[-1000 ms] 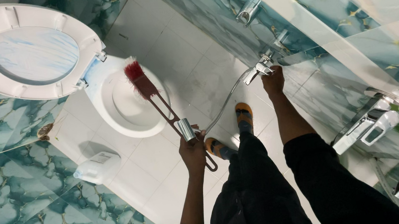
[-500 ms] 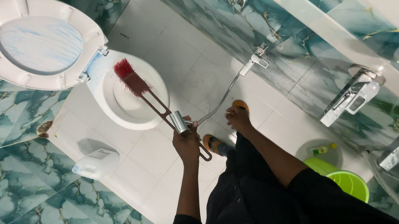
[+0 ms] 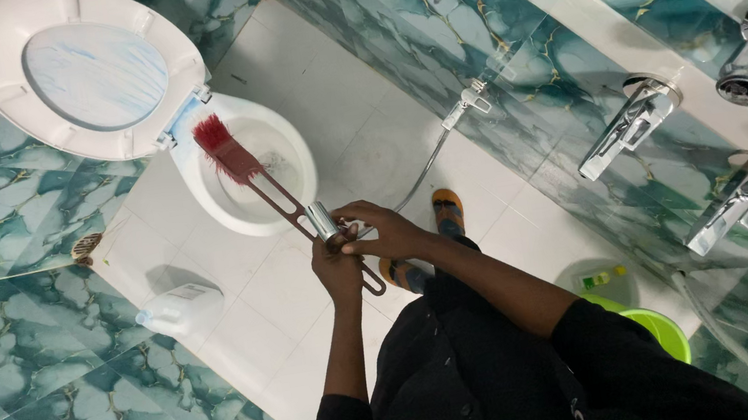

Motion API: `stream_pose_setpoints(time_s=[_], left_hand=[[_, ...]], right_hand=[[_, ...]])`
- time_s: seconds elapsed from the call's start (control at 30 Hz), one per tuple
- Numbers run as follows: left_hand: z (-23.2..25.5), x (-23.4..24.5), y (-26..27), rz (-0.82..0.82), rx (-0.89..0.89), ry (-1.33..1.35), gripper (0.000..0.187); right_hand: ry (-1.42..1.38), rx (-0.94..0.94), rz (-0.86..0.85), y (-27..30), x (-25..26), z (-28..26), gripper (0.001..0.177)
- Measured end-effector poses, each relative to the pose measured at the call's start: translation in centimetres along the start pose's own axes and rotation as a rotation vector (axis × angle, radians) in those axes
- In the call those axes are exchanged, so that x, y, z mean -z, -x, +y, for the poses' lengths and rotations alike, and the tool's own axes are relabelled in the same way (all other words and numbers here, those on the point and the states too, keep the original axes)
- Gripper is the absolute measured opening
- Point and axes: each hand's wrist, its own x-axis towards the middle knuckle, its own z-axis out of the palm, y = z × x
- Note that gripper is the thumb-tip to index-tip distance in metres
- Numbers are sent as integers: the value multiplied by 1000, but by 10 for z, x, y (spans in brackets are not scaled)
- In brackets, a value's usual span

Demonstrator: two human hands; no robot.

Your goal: The person manipulates the nozzle of a bidet sprayer by hand, attempts to reconnect it to the hose, and picks up a toilet brush next to the toilet.

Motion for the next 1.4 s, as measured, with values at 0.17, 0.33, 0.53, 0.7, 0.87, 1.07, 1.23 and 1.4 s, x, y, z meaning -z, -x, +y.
stream_pose_setpoints(time_s=[0.17,0.33,0.53,0.7,0.87,1.07,1.23,1.4], left_hand=[[-12,18,5,0,-56,-71,15],[-10,28,4,51,-1,-94,15],[4,26,10,50,-13,-66,16],[-4,22,3,53,-55,-69,14],[-23,25,-11,33,-92,-14,16],[1,15,-3,33,23,-15,26],[10,6,-13,41,66,-31,30],[2,-9,-23,56,90,-39,35]], right_hand=[[-48,-41,-155,-17,-10,-13,69],[-87,-51,-169,-28,-24,-14,64],[-13,25,-17,-38,-35,-4,43],[-120,30,1,-41,-34,-5,43],[-60,-36,-81,-34,-28,-10,74],[-196,-286,74,-17,6,60,76],[72,-531,589,-13,84,189,63],[420,-482,875,-15,177,251,67]])
